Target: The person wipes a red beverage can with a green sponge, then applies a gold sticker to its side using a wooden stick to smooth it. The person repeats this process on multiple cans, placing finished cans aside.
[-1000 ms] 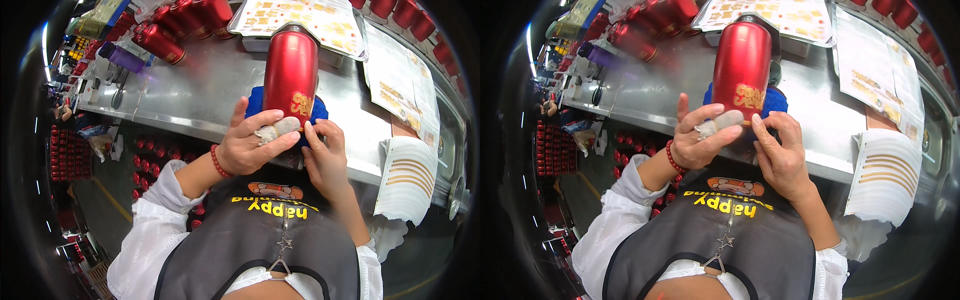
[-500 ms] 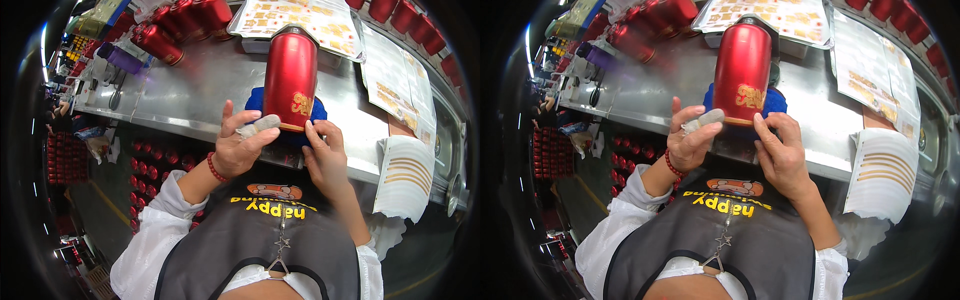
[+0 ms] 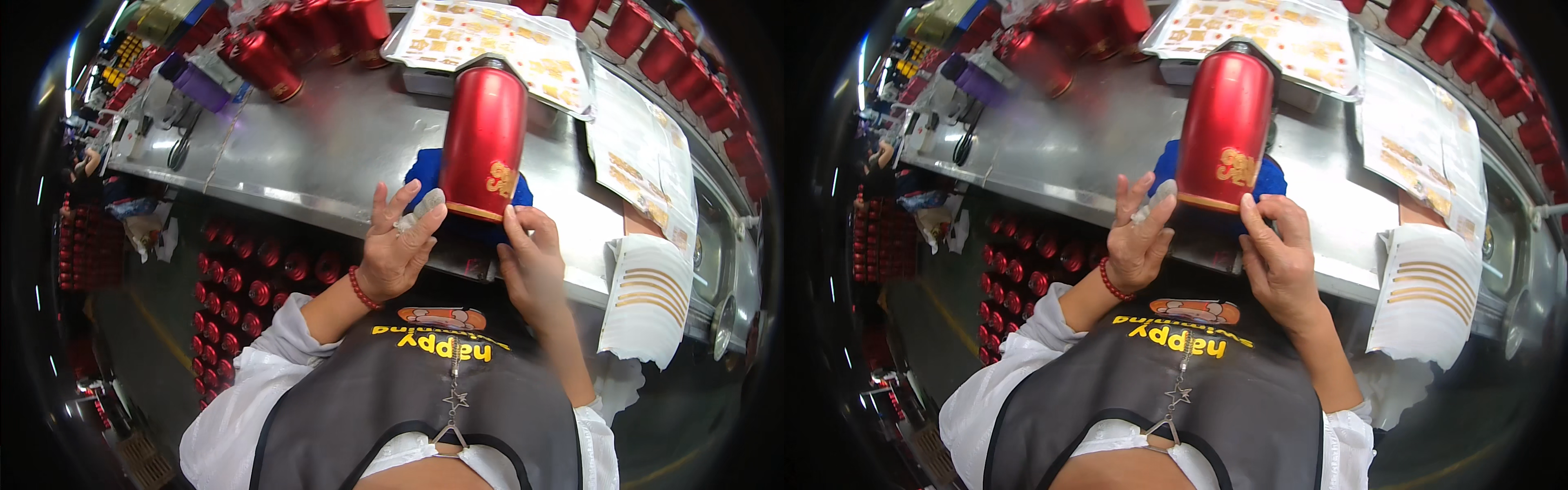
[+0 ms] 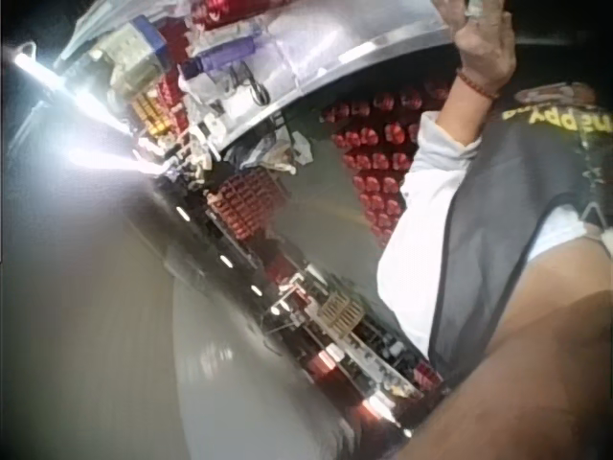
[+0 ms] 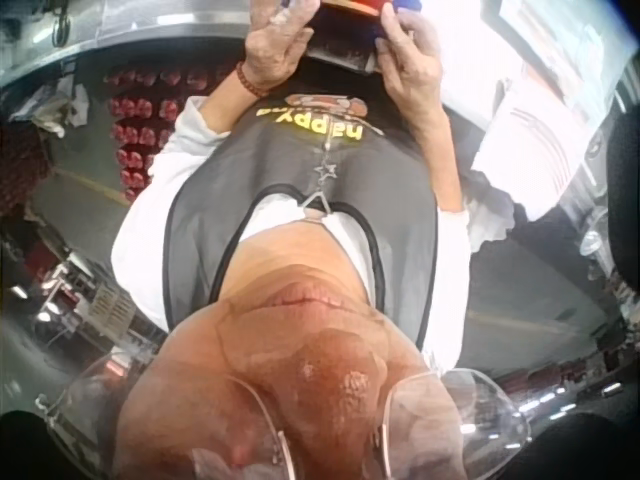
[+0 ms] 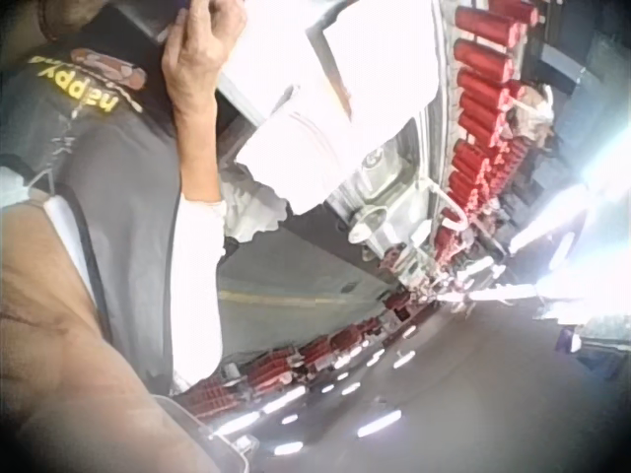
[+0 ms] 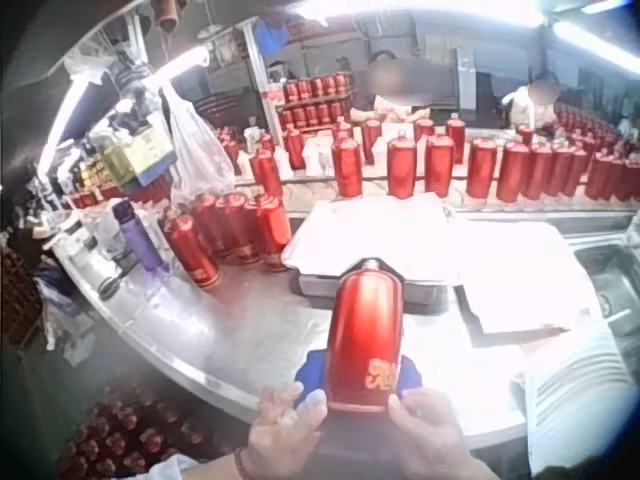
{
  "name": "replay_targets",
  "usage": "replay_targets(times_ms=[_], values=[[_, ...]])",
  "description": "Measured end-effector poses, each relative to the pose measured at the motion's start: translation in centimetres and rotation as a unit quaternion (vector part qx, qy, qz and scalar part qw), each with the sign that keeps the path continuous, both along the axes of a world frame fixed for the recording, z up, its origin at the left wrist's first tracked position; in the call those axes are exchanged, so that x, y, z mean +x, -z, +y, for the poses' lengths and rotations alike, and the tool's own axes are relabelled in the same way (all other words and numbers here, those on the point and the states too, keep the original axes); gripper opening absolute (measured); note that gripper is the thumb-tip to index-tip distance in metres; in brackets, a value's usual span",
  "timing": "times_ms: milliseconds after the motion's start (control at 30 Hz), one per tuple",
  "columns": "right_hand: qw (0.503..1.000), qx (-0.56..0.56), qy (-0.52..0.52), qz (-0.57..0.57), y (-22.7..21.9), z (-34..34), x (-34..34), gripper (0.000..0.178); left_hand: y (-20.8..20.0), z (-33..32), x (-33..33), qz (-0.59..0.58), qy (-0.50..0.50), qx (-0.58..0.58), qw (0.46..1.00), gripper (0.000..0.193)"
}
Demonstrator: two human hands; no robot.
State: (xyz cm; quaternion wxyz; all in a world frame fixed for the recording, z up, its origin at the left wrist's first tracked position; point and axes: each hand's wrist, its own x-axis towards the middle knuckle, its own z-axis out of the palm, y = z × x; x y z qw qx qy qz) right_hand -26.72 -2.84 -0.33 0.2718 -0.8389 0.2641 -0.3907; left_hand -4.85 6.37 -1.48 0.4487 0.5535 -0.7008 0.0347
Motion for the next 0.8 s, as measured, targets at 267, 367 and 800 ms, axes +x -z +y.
replay_targets(times_ms=[267,367,800], values=[[0.999,-0.006,-0.032,-0.016,-0.9,-0.3,-0.4,0.052,-3.4,-3.7,2.3,-0.245,0.088,-0.106,0.96,0.036],[1.0,-0.019,-0.018,0.001,-1.6,-1.5,-2.7,0.049,-5.1,-5.4,1.9,-0.293,0.15,-0.114,0.937,0.035],[0.809,0.157,0.462,0.328,-0.1,-18.5,-31.3,0.037,-5.7,-7.1,0.0,-0.27,0.189,-0.067,0.942,0.034]])
